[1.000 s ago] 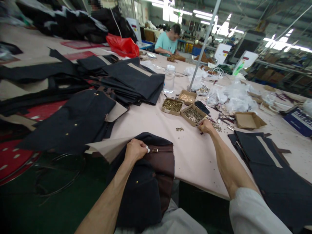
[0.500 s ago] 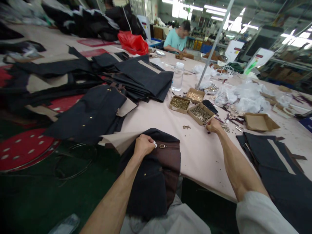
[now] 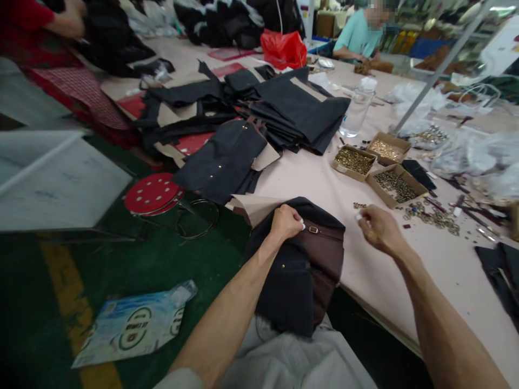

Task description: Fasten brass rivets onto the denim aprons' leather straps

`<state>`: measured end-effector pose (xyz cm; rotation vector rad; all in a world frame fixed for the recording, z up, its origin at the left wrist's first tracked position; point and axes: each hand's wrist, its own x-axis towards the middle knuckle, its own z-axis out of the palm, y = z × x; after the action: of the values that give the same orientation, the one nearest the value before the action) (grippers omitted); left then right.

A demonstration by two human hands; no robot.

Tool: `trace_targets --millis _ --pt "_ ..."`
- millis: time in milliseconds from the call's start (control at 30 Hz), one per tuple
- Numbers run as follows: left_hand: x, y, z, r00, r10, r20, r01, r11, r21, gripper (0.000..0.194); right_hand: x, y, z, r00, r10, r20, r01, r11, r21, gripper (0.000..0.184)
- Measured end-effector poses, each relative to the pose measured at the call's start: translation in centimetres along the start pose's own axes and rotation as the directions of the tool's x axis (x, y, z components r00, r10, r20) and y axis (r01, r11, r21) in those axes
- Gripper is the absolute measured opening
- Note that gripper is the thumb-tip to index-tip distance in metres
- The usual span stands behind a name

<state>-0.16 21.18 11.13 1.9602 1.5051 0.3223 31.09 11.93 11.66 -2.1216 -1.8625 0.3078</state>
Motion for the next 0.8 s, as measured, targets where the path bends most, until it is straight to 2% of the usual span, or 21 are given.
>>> trace_targets --millis 67,133,200,267,400,633,733,800 --pt "0.0 -0.1 0.1 1.0 0.011 0.004 -0.011 1.0 -0.003 0.027 -0.9 -5.7 2.2 0.975 -0.218 0.042 0.21 0.967 0.147 0.014" --pt "0.0 -0.3 0.2 1.0 0.027 0.007 -0.027 1.0 0.0 0.027 -1.0 -10.0 4.0 0.946 -0.315 0.072 0.298 0.937 0.183 0.014" --pt "-0.1 -0.5 0.3 0.999 0.042 0.012 -0.042 0.999 0.002 0.027 -0.3 -12.3 5.2 0.926 -0.364 0.104 0.345 0.924 0.163 0.013" --pt "-0.2 -0.6 0.2 0.998 0.053 0.022 -0.053 0.999 -0.001 0.028 0.6 -12.9 6.0 0.912 -0.388 0.136 0.372 0.919 0.13 0.013" --pt "-0.1 -0.9 0.1 0.996 0.075 0.045 -0.075 0.997 -0.015 0.028 1.6 -12.5 6.7 0.892 -0.418 0.171 0.403 0.908 0.114 0.013" --pt "0.0 -1.2 -0.3 0.992 0.106 0.064 -0.104 0.994 -0.037 0.029 2.2 -12.0 7.3 0.875 -0.451 0.177 0.414 0.885 0.212 0.016" --pt "0.1 -1.3 -0.2 0.993 0.105 0.062 -0.102 0.994 -0.042 0.029 2.3 -12.1 7.2 0.88 -0.438 0.185 0.383 0.884 0.269 0.018" --pt "0.1 -1.4 -0.1 0.992 0.109 0.059 -0.106 0.993 -0.05 0.03 2.4 -12.3 7.0 0.901 -0.382 0.205 0.322 0.906 0.273 0.019"
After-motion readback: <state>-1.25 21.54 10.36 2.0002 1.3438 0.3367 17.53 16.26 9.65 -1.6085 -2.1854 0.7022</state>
